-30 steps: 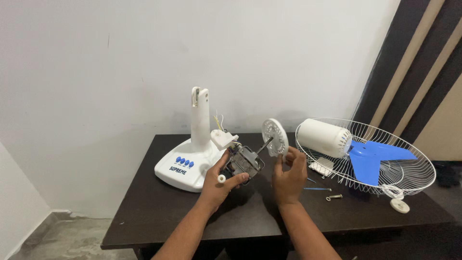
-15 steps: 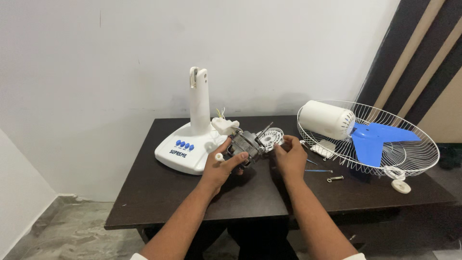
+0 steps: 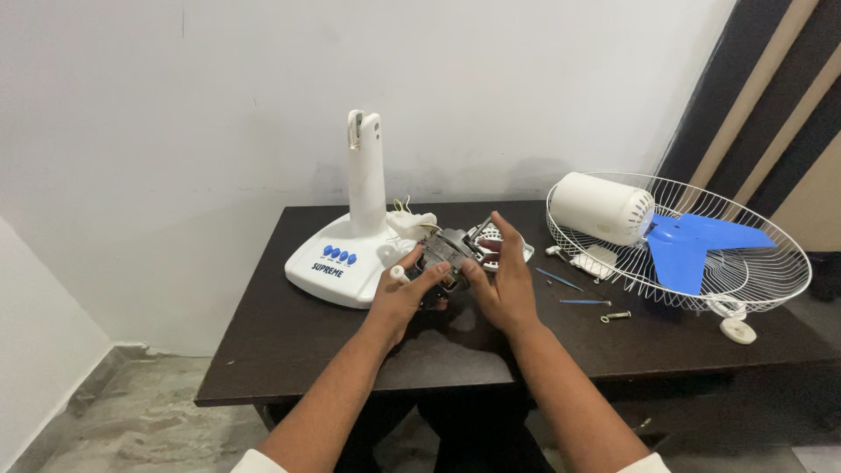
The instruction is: The person sits on the floor and works on a disassembled electric fan motor. They use a small blue tool to manipulate internal components and wires, repeatedly adjusting and inspecting the motor housing.
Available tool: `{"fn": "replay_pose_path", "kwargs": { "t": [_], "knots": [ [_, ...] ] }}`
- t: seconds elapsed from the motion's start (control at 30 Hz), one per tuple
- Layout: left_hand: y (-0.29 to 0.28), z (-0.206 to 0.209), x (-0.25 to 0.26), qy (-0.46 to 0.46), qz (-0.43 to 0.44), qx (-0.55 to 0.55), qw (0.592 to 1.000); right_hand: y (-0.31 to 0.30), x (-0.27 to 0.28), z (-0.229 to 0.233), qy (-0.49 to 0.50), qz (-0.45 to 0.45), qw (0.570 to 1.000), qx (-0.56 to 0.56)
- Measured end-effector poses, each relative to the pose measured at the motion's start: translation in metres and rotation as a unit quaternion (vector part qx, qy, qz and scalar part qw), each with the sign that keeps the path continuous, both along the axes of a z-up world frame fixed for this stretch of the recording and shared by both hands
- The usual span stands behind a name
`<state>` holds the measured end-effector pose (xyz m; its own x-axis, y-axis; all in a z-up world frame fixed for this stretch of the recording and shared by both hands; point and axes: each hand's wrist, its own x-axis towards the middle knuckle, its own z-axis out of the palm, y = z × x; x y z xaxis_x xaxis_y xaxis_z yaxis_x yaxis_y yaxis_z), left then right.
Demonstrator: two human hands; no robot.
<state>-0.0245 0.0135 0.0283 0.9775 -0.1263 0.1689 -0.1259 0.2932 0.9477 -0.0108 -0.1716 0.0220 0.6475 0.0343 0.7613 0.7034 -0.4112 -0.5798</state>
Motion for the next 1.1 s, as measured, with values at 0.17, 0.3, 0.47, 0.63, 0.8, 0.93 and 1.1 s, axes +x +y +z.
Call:
{"fn": "replay_pose_path", "kwargs": {
  "t": [0.17, 0.3, 0.47, 0.63, 0.8, 0.93, 1.1],
  "knots": [
    [-0.002, -0.004, 0.002, -0.043, -0.041, 0.040, 0.997, -0.002, 0.003, -0.002, -0.022, 0.001, 0.997, -0.074],
    [-0.003, -0.011, 0.006, -0.124, -0.011, 0.116, 0.985, -0.004, 0.010, -0.008, -0.008, -0.006, 0.998, -0.069],
    [-0.004, -0.027, 0.019, -0.129, 0.042, 0.196, 0.971, -0.007, 0.013, -0.011, 0.011, -0.020, 0.995, -0.094],
    [-0.001, -0.037, 0.029, -0.250, 0.105, 0.308, 0.912, -0.009, 0.012, -0.011, 0.015, -0.024, 0.995, -0.097],
    [-0.002, -0.035, 0.027, -0.251, 0.132, 0.334, 0.899, -0.008, 0.015, -0.012, 0.077, -0.034, 0.993, -0.088],
    [-0.003, -0.031, 0.022, -0.205, 0.132, 0.363, 0.899, -0.009, 0.017, -0.011, 0.097, -0.050, 0.990, -0.092],
    [-0.001, -0.025, 0.020, -0.206, 0.154, 0.360, 0.897, -0.007, 0.016, -0.010, 0.128, -0.062, 0.985, -0.096]
  ]
}}
